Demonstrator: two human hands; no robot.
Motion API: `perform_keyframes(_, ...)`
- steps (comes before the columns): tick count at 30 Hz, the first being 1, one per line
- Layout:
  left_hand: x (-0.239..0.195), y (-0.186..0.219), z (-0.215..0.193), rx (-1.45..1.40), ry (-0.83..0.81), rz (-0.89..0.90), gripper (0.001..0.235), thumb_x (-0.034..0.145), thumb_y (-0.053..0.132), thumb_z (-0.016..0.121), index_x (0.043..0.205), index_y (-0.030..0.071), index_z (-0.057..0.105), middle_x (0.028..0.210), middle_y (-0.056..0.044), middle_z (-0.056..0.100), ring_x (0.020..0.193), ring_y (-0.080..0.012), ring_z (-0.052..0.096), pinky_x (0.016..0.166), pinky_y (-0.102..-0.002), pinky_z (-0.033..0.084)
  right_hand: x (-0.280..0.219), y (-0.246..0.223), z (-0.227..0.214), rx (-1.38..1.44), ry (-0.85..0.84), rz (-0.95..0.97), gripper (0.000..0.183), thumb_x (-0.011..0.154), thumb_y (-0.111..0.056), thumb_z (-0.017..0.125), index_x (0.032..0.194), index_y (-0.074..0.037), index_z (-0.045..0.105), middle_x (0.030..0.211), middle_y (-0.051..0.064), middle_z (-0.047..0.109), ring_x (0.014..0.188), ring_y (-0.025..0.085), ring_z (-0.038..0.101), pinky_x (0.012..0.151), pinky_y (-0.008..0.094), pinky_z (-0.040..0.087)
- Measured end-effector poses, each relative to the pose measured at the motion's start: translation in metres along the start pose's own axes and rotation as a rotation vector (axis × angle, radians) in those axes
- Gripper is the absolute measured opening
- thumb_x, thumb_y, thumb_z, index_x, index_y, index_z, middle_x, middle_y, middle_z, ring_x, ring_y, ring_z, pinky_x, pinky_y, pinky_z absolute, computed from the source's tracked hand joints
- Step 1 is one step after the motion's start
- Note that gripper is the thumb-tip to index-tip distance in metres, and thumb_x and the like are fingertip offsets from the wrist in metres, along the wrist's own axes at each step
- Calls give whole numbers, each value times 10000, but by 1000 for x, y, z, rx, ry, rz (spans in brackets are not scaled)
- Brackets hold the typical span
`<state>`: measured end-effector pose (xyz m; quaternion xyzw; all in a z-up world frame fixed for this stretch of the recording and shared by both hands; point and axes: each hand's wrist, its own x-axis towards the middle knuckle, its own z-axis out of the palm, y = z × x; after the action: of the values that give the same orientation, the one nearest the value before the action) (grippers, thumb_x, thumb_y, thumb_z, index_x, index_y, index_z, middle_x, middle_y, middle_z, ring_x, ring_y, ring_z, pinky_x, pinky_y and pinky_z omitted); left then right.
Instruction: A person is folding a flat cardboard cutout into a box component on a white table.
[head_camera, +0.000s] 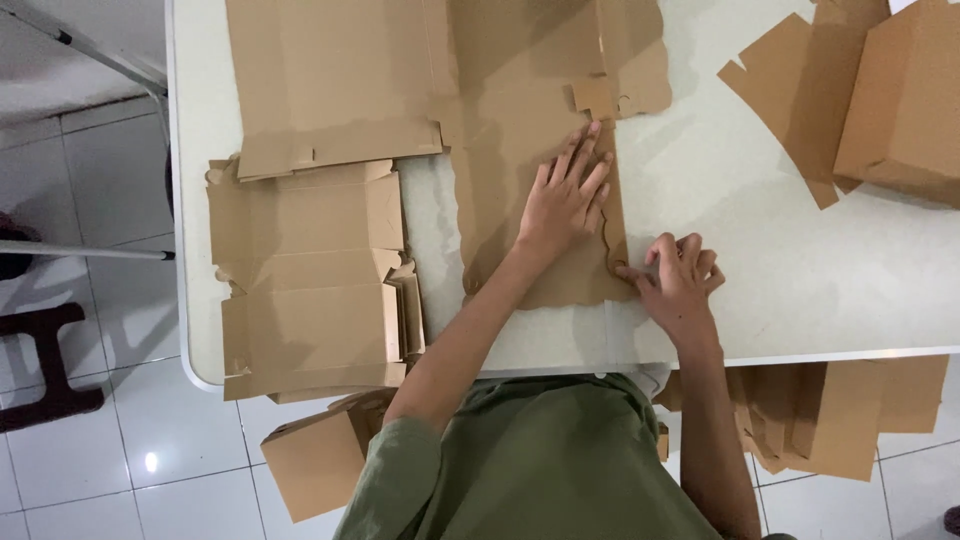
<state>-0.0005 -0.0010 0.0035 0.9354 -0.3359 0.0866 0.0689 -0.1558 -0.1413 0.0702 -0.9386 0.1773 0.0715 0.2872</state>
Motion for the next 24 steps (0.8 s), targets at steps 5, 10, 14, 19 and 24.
perform_keyframes(5,0,-2,-16,-21,-80,18,455,1089,414,236,1472,259,425,1658,-88,245,1516,-261,299,1019,-365,377,-11,-13,2,-33,37,-33,334,994,-318,715,1012,-127,442,980,70,440,1026,376,513,974,642,335)
perform_keyframes(10,2,-2,37,2,325,46,511,982,518,317,1337,214,523,1489,-89,474,1245,-240,569,864,-368,431,-17,-10,8,228,175,-70,403,971,-250,795,1079,-55,459,868,87,438,780,324,576,705,460,464)
perform_keyframes(14,0,-2,18,-64,407,79,680,944,702,304,1347,210,546,1416,-16,534,1246,-183,580,848,-338,425,-33,-22,1,482,268,-69,499,956,-295,795,1212,-42,448,1082,128,493,908,304,619,763,412,509)
perform_keyframes(19,-3,-2,16,-34,234,101,671,924,624,413,1427,188,500,1468,-33,492,1316,-197,533,926,-361,437,-47,-22,9,558,265,-89,416,985,-178,757,1258,-4,496,1125,181,611,1053,361,661,894,489,541)
perform_keyframes(24,-2,-2,8,-63,209,83,657,975,632,378,1462,199,464,1498,-24,470,1428,-170,443,1003,-360,406,-56,-31,8,191,365,-421,227,942,-122,777,1121,-17,685,1135,118,731,1126,295,698,985,421,518)
